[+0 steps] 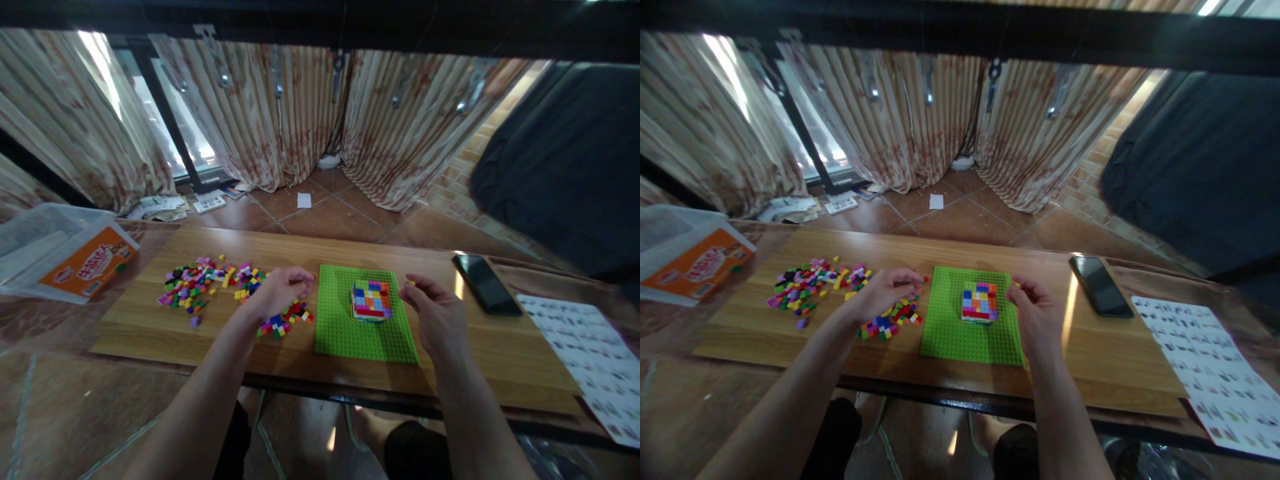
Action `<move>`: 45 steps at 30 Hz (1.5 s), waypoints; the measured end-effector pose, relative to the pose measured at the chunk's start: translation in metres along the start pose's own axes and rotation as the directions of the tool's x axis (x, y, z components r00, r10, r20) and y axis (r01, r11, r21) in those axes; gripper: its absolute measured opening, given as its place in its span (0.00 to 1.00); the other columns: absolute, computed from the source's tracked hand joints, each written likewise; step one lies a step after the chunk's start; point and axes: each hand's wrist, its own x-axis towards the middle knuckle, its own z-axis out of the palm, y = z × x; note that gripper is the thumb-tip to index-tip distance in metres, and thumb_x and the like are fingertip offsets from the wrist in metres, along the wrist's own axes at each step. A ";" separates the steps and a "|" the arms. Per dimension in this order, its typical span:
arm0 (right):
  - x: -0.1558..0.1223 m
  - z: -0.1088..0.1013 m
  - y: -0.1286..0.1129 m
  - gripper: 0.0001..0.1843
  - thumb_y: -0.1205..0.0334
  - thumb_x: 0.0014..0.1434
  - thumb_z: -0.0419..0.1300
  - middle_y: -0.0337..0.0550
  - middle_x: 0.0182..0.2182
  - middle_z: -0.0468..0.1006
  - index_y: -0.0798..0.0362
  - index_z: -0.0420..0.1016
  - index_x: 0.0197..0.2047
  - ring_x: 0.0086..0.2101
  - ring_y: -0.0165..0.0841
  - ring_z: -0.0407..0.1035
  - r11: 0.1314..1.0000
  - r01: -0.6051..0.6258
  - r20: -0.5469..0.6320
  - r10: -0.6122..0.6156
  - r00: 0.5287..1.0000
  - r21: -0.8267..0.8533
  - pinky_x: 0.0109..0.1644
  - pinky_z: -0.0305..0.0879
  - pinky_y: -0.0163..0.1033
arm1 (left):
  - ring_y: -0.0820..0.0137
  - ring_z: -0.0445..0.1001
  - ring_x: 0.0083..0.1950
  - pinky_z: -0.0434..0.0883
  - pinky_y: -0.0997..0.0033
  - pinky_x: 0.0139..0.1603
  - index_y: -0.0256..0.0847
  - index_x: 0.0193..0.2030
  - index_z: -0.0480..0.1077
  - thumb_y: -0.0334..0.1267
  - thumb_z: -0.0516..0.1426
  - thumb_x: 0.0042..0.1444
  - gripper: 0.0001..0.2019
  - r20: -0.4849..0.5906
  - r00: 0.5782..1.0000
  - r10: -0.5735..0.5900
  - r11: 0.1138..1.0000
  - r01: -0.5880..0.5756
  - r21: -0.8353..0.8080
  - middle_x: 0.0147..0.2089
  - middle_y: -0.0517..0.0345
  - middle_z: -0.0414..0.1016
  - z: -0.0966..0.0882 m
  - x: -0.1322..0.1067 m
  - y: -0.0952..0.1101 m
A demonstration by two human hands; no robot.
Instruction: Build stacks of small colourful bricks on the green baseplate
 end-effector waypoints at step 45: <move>-0.017 0.013 -0.009 0.10 0.56 0.50 0.60 0.42 0.26 0.79 0.52 0.78 0.31 0.27 0.34 0.72 0.749 0.204 0.146 -0.144 0.979 -0.630 0.34 0.66 0.38 | 0.73 0.71 0.32 0.68 0.75 0.34 0.35 0.37 0.72 0.30 0.59 0.45 0.10 -0.016 0.982 0.187 0.974 -0.183 0.137 0.32 0.58 0.76 0.009 0.001 0.004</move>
